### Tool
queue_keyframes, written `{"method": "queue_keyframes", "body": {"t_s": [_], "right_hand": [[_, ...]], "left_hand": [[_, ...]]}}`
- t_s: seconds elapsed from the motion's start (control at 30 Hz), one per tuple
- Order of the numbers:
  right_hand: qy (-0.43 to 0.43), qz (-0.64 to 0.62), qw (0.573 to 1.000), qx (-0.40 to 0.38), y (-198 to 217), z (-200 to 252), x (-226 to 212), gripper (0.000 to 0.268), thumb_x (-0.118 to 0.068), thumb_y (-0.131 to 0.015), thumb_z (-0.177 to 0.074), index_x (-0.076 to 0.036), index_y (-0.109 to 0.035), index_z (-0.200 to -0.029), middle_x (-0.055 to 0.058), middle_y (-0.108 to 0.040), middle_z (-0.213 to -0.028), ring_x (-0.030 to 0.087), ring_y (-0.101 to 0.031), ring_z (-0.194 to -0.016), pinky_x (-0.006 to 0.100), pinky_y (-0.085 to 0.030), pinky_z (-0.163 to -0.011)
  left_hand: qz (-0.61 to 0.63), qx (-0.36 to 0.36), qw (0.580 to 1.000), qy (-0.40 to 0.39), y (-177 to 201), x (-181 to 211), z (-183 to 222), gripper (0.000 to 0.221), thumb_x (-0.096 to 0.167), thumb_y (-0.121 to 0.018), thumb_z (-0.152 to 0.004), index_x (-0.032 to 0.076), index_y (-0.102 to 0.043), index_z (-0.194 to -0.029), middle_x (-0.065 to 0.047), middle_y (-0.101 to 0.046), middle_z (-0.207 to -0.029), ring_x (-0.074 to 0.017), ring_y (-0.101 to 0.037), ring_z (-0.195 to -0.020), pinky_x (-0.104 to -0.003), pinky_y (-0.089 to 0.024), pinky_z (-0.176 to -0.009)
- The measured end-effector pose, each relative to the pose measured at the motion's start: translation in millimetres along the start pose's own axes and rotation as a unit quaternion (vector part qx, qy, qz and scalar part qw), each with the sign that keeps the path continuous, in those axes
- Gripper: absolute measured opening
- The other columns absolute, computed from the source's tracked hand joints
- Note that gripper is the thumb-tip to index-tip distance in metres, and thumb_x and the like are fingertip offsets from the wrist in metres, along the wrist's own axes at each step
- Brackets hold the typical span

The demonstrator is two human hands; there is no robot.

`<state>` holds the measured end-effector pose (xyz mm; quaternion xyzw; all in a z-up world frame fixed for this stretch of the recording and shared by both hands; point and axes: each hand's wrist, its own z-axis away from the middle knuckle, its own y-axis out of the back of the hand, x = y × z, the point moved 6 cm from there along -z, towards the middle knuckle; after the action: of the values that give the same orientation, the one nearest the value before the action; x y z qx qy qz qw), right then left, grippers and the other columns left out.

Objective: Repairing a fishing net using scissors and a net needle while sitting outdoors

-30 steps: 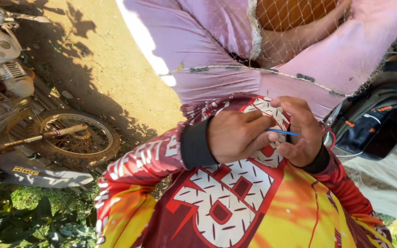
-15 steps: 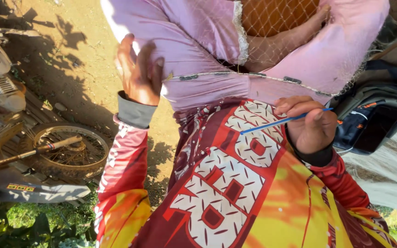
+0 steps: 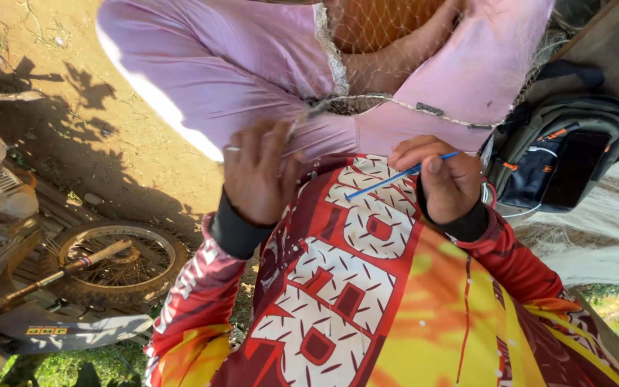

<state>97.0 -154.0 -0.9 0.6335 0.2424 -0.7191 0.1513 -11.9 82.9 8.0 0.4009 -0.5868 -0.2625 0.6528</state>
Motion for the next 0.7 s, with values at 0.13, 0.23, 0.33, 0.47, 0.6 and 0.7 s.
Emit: {"method": "queue_keyframes", "body": {"t_s": [0.13,0.23,0.33,0.47,0.6,0.7], "right_hand": [[0.022,0.068,0.997,-0.021,-26.1,-17.6,-20.1,0.041,-0.025,-0.055,-0.103,0.011,-0.071,-0.09,0.028,-0.068,-0.089,0.04,-0.071,-0.092,0.048,-0.056,-0.09],[0.002,0.142,0.986,-0.089,-52.1,-21.0,-34.4,0.026,-0.019,-0.051,-0.106,0.001,-0.067,-0.109,0.014,-0.068,-0.111,0.026,-0.063,-0.099,0.038,-0.052,-0.095],[0.039,0.192,0.977,-0.083,-57.5,-17.6,-43.1,0.025,-0.017,-0.056,-0.103,0.006,-0.065,-0.105,0.019,-0.064,-0.114,0.032,-0.063,-0.093,0.039,-0.053,-0.085],[-0.022,0.124,0.992,-0.009,-25.2,-0.9,-6.9,0.034,-0.026,-0.058,-0.104,0.004,-0.055,-0.119,0.017,-0.066,-0.112,0.025,-0.068,-0.096,0.034,-0.057,-0.09],[0.007,0.227,0.967,0.12,19.5,-10.3,45.7,0.019,-0.01,-0.064,-0.101,-0.002,-0.052,-0.09,0.015,-0.06,-0.112,0.024,-0.056,-0.098,0.034,-0.047,-0.087],[0.093,0.251,0.953,0.139,1.9,-35.3,24.1,0.019,-0.01,-0.067,-0.096,-0.005,-0.049,-0.097,0.013,-0.05,-0.117,0.027,-0.052,-0.107,0.04,-0.046,-0.099]], "left_hand": [[0.114,0.084,0.99,-0.009,51.7,41.3,-24.9,0.044,0.041,-0.066,-0.099,0.007,-0.068,-0.127,-0.019,-0.058,-0.128,-0.0391,-0.059,-0.111,-0.042,-0.05,-0.093],[0.274,-0.122,0.953,-0.034,34.3,79.1,-35.4,0.077,0.013,-0.082,-0.088,-0.006,-0.039,-0.149,-0.031,-0.046,-0.15,-0.0451,-0.062,-0.133,-0.044,-0.056,-0.109],[0.239,-0.146,0.959,-0.033,6.7,81.8,-35.6,0.067,0.004,-0.066,-0.095,0.007,-0.038,-0.155,-0.019,-0.06,-0.132,-0.0307,-0.069,-0.084,-0.036,-0.055,-0.063],[0.273,-0.118,0.954,-0.029,29.7,73.4,-54.7,0.05,-0.006,-0.063,-0.084,0.001,-0.057,-0.133,-0.011,-0.062,-0.092,-0.0251,-0.055,-0.064,-0.034,-0.047,-0.058],[0.407,-0.135,0.903,-0.035,40.7,67.1,-62.1,0.028,-0.004,-0.069,-0.084,-0.004,-0.066,-0.113,-0.009,-0.058,-0.082,-0.0193,-0.047,-0.059,-0.03,-0.042,-0.058],[0.437,-0.128,0.887,-0.08,47.6,72.7,-66.0,0.031,0.019,-0.062,-0.096,-0.007,-0.063,-0.113,-0.016,-0.061,-0.095,-0.0234,-0.052,-0.068,-0.033,-0.048,-0.066]]}}
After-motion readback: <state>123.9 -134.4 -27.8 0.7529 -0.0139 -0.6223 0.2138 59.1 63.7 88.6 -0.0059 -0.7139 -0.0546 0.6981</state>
